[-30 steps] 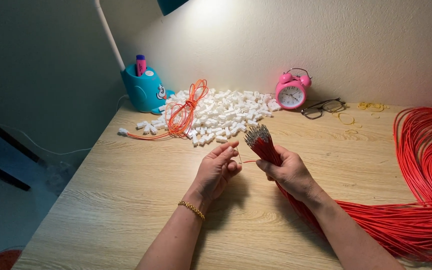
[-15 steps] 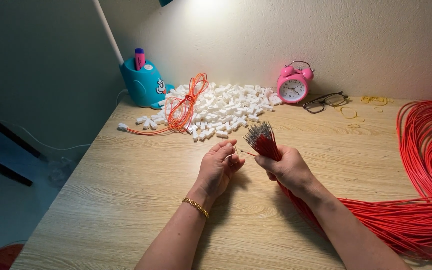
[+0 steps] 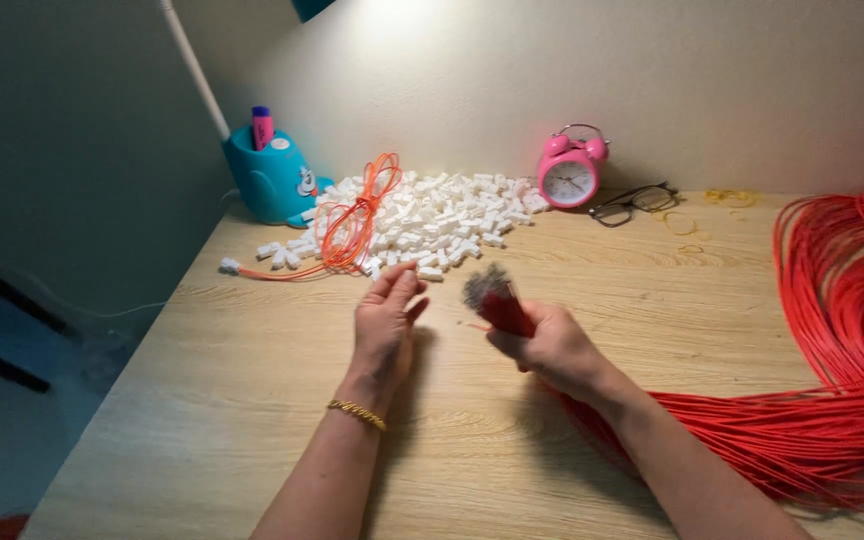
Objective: The person gathers a bundle of red wires with exposed metal tips and aligns them on a wooden table. They then pick up small white plastic connectors and slide them onto the ends of the wires.
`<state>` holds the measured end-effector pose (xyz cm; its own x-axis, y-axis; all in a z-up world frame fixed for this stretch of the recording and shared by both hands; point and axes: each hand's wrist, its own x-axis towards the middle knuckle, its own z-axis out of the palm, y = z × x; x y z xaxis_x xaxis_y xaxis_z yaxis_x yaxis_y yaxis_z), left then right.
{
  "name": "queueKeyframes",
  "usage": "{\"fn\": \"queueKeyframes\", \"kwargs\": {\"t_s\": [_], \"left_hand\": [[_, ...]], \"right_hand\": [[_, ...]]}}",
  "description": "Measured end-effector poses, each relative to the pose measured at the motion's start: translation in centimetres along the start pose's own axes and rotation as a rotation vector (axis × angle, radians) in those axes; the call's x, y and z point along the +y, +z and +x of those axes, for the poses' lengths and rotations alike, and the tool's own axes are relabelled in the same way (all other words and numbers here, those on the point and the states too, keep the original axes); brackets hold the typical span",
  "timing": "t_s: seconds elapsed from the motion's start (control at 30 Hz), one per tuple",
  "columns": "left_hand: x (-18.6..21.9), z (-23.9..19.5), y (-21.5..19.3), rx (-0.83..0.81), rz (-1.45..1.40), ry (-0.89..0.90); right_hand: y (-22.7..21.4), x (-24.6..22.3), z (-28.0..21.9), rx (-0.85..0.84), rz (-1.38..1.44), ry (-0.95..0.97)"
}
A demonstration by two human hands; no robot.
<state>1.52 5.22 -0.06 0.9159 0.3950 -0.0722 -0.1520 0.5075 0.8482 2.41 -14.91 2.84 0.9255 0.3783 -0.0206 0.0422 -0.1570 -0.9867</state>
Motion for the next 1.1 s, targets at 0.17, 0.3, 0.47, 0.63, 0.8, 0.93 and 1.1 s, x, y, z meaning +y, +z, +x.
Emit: {"fn": "queueKeyframes", "kwargs": {"t_s": [0.17,0.3,0.47,0.63,0.8,0.93,1.1], "left_hand": [[3.4,-0.8,1.5,0.045,0.082,0.216],[6.4,-4.1,4.2,-0.131,0.378,0.498],[5.9,-6.8,6.8,-0.449,0.512,0.559],[2.4,-6.6,6.7,-0.639,0.236,0.182],[2.5,-6.6,6.9,-0.408,0.190,0.072],[3.1,-5.6,5.4,-0.188,0.312,0.211],[5.5,-6.5,2.0,-0.335,0.863,0.449]], "right_hand": [[0.7,-0.5,-1.6,-0.086,-0.424,-0.028],[0.6,-2.5,-2.5,-0.075,-0.395,-0.185],[-1.6,-3.1,-2.1,-0.150,0.197,-0.278],[-3.1,-4.3,-2.8,-0.268,0.309,-0.360],[-5.0,-5.1,-2.1,-0.086,0.025,-0.243],[-9.2,-7.0,-0.5,0.324,-0.451,-0.070],[-18.5,-4.5,4.5,0.540,-0.990,0.055]]}}
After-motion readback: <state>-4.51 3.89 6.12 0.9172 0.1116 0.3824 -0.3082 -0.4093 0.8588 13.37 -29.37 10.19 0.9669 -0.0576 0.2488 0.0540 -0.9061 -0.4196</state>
